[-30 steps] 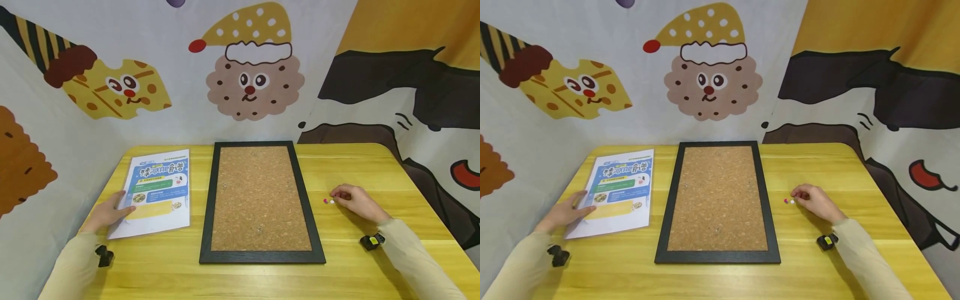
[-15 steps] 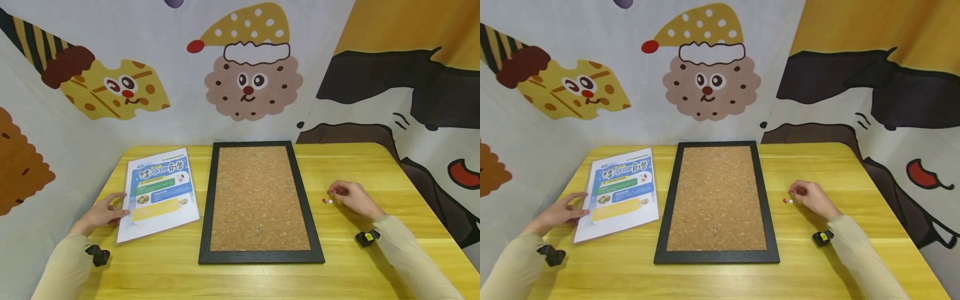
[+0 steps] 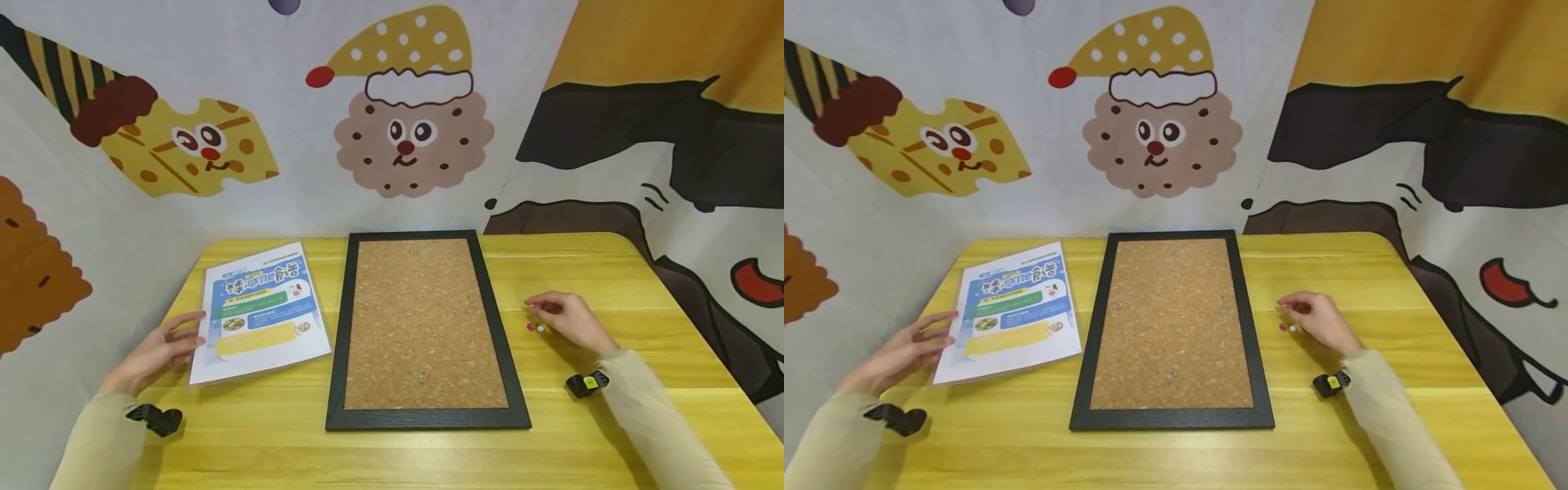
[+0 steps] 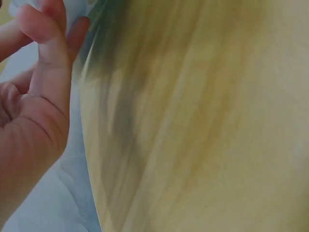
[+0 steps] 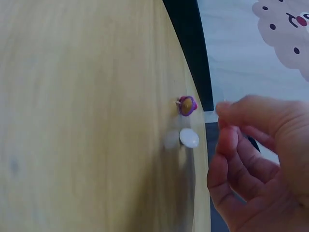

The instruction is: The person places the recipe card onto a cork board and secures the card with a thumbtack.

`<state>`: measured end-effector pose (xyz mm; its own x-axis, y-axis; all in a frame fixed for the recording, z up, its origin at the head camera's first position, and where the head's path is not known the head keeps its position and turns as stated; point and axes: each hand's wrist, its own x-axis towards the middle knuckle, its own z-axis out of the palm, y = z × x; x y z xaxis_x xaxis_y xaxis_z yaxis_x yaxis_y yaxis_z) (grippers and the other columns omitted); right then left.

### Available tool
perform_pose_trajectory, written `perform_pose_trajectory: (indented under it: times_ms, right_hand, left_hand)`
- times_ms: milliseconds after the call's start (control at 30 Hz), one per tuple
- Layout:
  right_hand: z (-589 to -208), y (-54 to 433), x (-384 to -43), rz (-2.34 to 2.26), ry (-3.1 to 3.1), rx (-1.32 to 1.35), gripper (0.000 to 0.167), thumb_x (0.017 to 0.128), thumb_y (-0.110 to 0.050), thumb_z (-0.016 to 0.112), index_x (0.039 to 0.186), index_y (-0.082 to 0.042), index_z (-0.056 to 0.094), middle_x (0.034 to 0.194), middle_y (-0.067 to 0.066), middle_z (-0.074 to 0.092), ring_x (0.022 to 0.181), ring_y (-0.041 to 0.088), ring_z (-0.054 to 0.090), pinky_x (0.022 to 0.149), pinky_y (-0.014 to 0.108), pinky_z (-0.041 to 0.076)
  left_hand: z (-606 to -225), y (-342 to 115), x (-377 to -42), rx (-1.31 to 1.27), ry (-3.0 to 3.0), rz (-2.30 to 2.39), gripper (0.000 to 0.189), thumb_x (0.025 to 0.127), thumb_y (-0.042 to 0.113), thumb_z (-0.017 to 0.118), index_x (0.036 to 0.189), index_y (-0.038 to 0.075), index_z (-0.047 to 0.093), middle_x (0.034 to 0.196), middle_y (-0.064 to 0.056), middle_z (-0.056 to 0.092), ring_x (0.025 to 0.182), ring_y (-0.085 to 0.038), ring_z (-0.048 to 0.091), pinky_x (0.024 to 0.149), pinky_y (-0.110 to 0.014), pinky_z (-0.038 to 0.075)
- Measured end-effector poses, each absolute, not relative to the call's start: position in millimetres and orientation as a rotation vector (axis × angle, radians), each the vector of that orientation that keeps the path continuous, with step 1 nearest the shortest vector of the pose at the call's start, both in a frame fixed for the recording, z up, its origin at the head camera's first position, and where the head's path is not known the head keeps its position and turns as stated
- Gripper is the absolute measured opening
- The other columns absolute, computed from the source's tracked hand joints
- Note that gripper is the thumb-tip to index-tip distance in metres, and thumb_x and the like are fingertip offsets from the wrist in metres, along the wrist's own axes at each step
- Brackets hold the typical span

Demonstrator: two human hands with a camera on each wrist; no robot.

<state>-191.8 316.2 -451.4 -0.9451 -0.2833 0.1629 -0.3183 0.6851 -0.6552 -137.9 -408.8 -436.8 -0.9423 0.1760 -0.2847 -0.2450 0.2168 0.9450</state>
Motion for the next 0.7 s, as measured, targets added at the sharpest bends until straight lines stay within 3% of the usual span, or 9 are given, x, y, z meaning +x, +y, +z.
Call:
perform_pose_trajectory:
  times_ms: [133, 367, 700]
  right_hand:
    - [-453, 310, -193, 1.178, -2.821, 0.521, 0.015, 0.091, -0.003, 0.066, 0.105, 0.000, 0.071, 0.099, 0.012, 0.070, 0.082, 0.011, 0.062, 0.067, 0.018, 0.048]
    - [-454, 303, -198, 1.278, -2.813, 0.510, 0.015, 0.094, -0.010, 0.065, 0.105, -0.001, 0.069, 0.097, 0.011, 0.070, 0.085, 0.020, 0.065, 0.065, 0.022, 0.050]
    - [-448, 297, -200, 1.403, -2.852, 0.518, 0.023, 0.092, -0.019, 0.068, 0.104, 0.000, 0.068, 0.094, 0.012, 0.071, 0.073, 0.023, 0.065, 0.057, 0.031, 0.051]
  left_hand:
    - [-436, -411, -134, 0.050, 2.041, 2.004, 0.052, 0.099, 0.000, 0.051, 0.146, 0.015, 0.036, 0.116, 0.010, 0.061, 0.093, -0.011, 0.064, 0.072, -0.027, 0.054]
    - [-432, -404, -134, 0.175, 1.933, 2.158, 0.055, 0.100, -0.004, 0.046, 0.150, 0.013, 0.032, 0.123, 0.005, 0.058, 0.100, -0.013, 0.063, 0.077, -0.029, 0.054]
    - [-430, -391, -132, 0.332, 1.682, 2.376, 0.049, 0.101, -0.009, 0.036, 0.144, 0.014, 0.043, 0.126, -0.001, 0.061, 0.102, -0.017, 0.064, 0.076, -0.031, 0.055]
